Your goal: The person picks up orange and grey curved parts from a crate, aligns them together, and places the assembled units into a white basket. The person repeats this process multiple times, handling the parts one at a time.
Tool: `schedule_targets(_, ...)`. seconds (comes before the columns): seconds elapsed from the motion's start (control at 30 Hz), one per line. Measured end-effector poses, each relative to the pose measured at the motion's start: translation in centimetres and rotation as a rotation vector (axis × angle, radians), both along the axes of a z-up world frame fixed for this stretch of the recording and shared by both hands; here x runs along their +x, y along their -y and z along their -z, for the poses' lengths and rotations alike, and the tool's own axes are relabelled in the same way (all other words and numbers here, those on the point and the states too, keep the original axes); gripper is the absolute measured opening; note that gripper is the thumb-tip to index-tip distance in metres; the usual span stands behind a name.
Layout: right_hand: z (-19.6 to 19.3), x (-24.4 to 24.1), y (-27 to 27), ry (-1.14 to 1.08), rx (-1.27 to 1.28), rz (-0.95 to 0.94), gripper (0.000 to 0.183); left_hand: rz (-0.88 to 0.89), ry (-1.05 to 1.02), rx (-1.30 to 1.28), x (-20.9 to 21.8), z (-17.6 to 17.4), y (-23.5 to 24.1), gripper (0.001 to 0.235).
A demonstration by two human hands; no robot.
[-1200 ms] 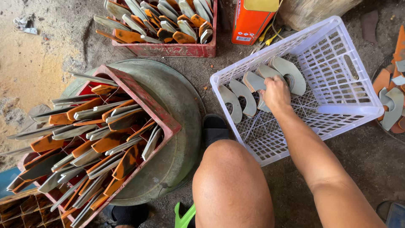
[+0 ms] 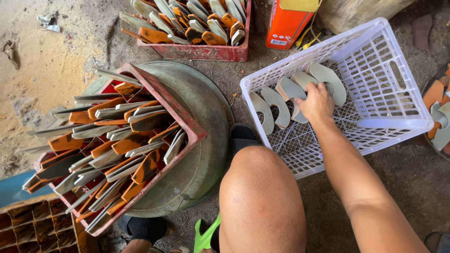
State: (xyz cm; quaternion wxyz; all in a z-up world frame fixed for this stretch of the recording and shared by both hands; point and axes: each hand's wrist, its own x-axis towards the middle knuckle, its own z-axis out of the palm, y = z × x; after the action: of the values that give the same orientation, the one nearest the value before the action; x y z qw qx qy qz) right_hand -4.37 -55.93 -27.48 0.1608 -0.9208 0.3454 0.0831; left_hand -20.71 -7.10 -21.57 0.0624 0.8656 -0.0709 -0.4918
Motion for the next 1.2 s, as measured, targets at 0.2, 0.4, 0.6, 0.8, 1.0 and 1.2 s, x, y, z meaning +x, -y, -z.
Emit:
schedule_targets(0.2,-1.6,-0.9,2.3,-0.018,-0.086,-0.002,0.044,0.03,0.011,-0.026,-0.5,-0.4,-0.8,0.037)
schedule_targets(0.4,-6.3,0.3,3.7,0.127,-0.189,-0.082,0.038,0.017,0.031,-0.047,-2.5,-1.8,-2.3,0.038)
schedule_targets(0.6,-13.6,3.3,2.6,0.349,-0.28,-0.282,0.026,0.071,0.042,-0.07,-3.5,-3.2,-4.3,0.04)
schedule_targets(0.8,-19.6,8.3,0.4,0.655,-0.241,-0.586,0.016,0.052,-0.05,-0.187,-3.0,-3.4,-5.4,0.023)
schedule_targets(1.0,-24.3,16.7,-13.8,0.643,0.47,-0.686,0.021,0.14,0.21,-0.124,-3.8,-3.4,-4.8,0.016)
schedule_targets(1.2,-32.9,15.8,-32.4,0.538,-0.095,-1.435,0.026,0.034,0.19,-0.068,5.8,-13.0,-9.5,0.046)
